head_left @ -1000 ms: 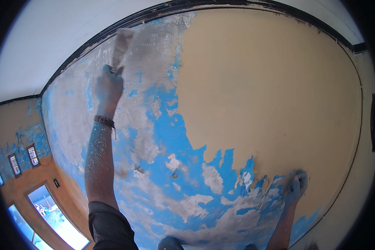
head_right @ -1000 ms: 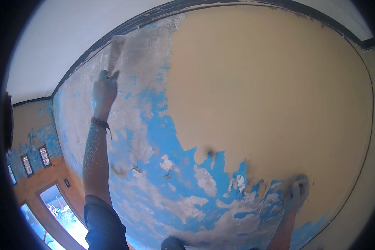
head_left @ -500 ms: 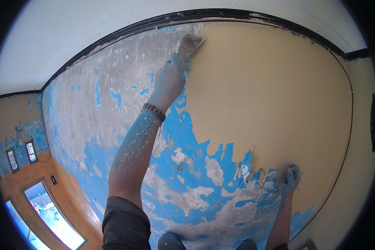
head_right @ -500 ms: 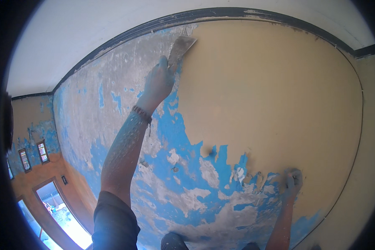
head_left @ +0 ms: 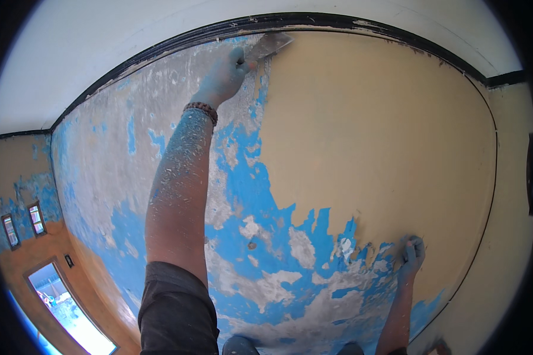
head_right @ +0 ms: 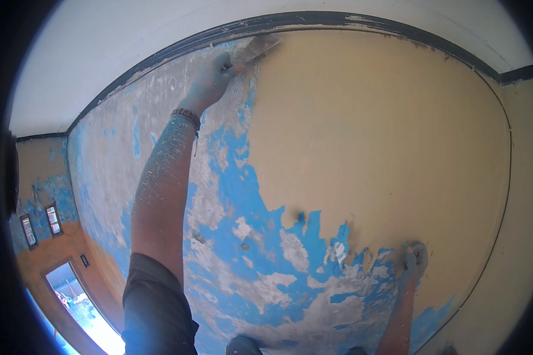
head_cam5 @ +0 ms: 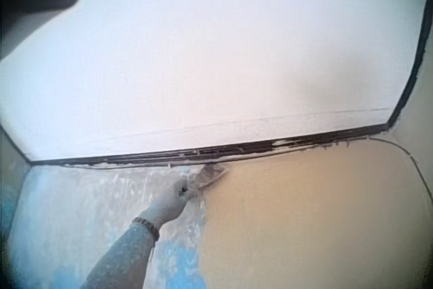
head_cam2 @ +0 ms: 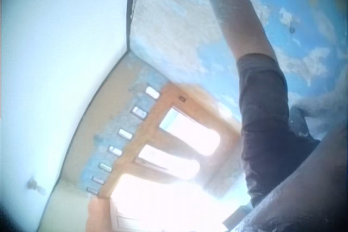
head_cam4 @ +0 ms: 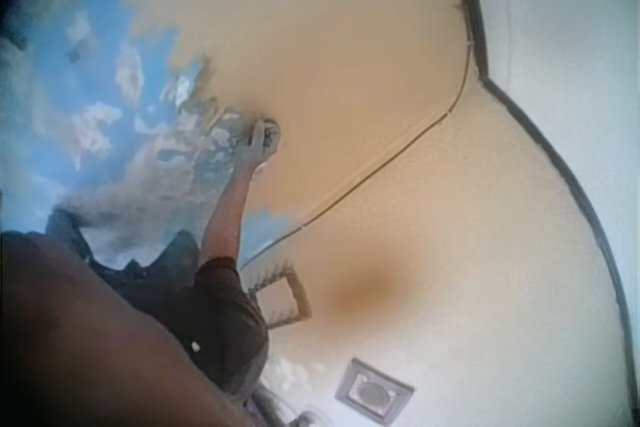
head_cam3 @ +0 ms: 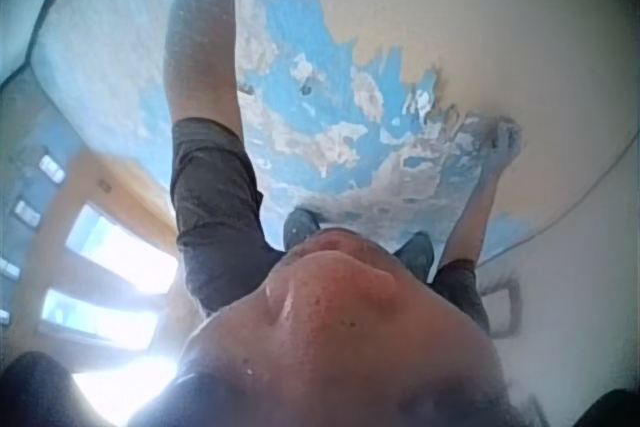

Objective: The person uses a metal scraper to remove old paint and plaster from a wall. They repeatedly scrape different areas, occasionally using their hand to pull away loose material.

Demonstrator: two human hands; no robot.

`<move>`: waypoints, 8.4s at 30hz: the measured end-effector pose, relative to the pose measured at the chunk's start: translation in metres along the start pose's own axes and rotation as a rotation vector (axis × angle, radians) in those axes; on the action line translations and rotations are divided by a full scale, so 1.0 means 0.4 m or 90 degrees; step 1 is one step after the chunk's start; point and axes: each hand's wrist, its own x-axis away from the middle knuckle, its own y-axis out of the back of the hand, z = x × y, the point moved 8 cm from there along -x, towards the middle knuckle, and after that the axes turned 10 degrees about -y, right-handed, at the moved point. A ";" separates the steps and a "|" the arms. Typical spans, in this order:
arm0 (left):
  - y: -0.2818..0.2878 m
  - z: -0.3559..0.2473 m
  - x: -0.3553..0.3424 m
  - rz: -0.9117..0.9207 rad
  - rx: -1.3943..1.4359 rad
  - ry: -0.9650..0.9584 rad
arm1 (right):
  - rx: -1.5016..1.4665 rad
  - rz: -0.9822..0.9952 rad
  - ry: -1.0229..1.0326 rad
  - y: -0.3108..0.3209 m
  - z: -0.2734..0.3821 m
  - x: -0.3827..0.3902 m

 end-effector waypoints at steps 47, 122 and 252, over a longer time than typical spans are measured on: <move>0.047 -0.226 0.326 0.148 -0.326 0.243 | -0.092 0.055 -0.013 -0.010 -0.012 -0.004; 0.007 -0.217 0.167 0.079 -0.384 0.176 | -0.139 0.080 0.003 0.022 -0.039 -0.009; -0.215 -0.258 0.925 -0.322 0.802 0.342 | -0.072 0.289 -0.435 -0.527 -0.050 0.551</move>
